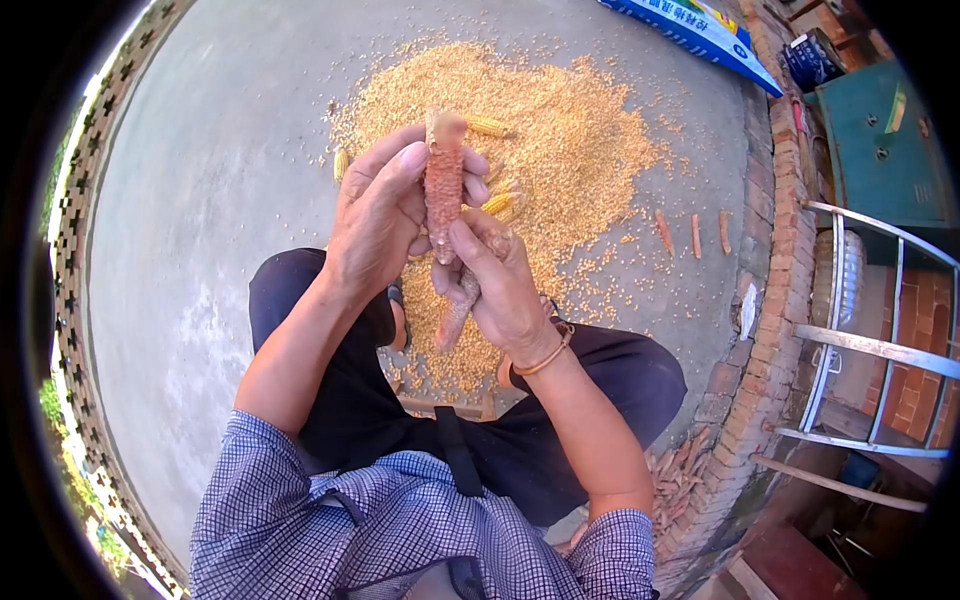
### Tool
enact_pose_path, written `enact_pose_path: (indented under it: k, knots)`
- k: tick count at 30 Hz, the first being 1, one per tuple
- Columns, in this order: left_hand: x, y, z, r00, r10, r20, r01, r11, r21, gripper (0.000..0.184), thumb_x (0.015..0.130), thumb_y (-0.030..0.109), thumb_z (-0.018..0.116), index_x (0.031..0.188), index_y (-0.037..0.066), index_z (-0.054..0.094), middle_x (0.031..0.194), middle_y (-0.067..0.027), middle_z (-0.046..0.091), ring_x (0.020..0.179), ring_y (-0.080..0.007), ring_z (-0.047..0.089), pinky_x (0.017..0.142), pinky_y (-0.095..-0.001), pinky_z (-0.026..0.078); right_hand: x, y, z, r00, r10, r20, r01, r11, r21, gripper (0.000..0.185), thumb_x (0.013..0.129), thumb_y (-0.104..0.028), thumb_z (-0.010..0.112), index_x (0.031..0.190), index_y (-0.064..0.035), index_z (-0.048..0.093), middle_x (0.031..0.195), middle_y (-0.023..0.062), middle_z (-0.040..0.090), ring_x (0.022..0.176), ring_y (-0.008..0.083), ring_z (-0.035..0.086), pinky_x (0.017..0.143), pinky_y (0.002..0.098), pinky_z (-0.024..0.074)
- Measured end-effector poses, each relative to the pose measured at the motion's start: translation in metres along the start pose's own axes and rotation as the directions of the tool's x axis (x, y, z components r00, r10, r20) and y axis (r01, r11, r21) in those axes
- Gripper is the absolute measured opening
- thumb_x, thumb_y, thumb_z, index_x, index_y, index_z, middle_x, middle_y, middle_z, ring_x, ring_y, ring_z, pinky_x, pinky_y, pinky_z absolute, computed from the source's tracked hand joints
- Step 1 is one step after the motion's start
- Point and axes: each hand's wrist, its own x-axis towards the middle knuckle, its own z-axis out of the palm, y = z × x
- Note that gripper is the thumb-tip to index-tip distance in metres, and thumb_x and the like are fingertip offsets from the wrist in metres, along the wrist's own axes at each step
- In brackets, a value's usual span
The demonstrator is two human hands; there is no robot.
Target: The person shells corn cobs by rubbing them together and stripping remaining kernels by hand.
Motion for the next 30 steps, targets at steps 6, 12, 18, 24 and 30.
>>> enact_pose_path:
  k: [6, 12, 18, 24, 30]
  knots:
    - [0.004, -0.005, -0.006, 0.999, 0.052, 0.009, -0.052, 0.989, 0.135, 0.04, 0.1, 0.017, 0.043, 0.129, -0.01, 0.048, 0.102, -0.0191, 0.064, 0.089, -0.0209, 0.066, 0.077, -0.0312, 0.057, 0.0, 0.007, -0.002, 0.998, -0.015, -0.067, 0.007, 0.994, -0.111, 0.021, 0.101, -0.024, 0.052, 0.104, -0.0038, 0.057, 0.088, 0.0042, 0.059, 0.066, 0.0094, 0.052, 0.055, 0.0222, 0.0392]
    - [0.005, -0.006, -0.009, 0.998, 0.064, -0.029, -0.056, 0.97, 0.237, 0.041, 0.097, 0.01, 0.032, 0.129, -0.011, 0.047, 0.101, -0.019, 0.064, 0.088, -0.0214, 0.065, 0.08, -0.0325, 0.055, -0.002, 0.004, -0.007, 0.997, -0.022, -0.078, 0.01, 0.988, -0.153, 0.023, 0.1, -0.025, 0.054, 0.099, -0.0027, 0.059, 0.085, 0.0079, 0.062, 0.063, 0.0088, 0.053, 0.052, 0.0198, 0.038]
    - [0.008, 0.001, -0.006, 0.999, 0.04, 0.002, -0.04, 0.994, 0.101, 0.044, 0.096, 0.012, 0.029, 0.131, -0.011, 0.045, 0.101, -0.0191, 0.062, 0.091, -0.0232, 0.065, 0.082, -0.035, 0.055, -0.003, -0.007, 0.0, 0.995, -0.003, -0.104, 0.001, 1.0, -0.027, 0.023, 0.1, -0.023, 0.054, 0.087, -0.0046, 0.056, 0.082, 0.0106, 0.065, 0.059, 0.0085, 0.054, 0.05, 0.0192, 0.0375]
    - [0.004, 0.002, -0.003, 0.999, 0.047, 0.028, -0.048, 0.998, 0.034, 0.041, 0.099, 0.021, 0.043, 0.129, -0.007, 0.048, 0.098, -0.0152, 0.062, 0.087, -0.0215, 0.063, 0.077, -0.0324, 0.055, -0.005, -0.006, 0.0, 0.999, -0.014, -0.037, 0.013, 0.999, -0.045, 0.022, 0.101, -0.023, 0.053, 0.09, -0.0047, 0.056, 0.084, 0.0099, 0.065, 0.061, 0.009, 0.054, 0.051, 0.0196, 0.0388]
    - [0.006, 0.0, -0.009, 0.991, 0.073, 0.112, -0.069, 0.997, -0.034, 0.031, 0.099, 0.021, 0.053, 0.12, -0.001, 0.053, 0.095, -0.0108, 0.059, 0.08, -0.0162, 0.059, 0.072, -0.03, 0.052, -0.002, -0.001, -0.003, 1.0, -0.01, -0.007, 0.01, 0.999, -0.033, 0.022, 0.1, -0.025, 0.053, 0.103, -0.0036, 0.06, 0.088, 0.0093, 0.064, 0.064, 0.0103, 0.055, 0.054, 0.0203, 0.0398]
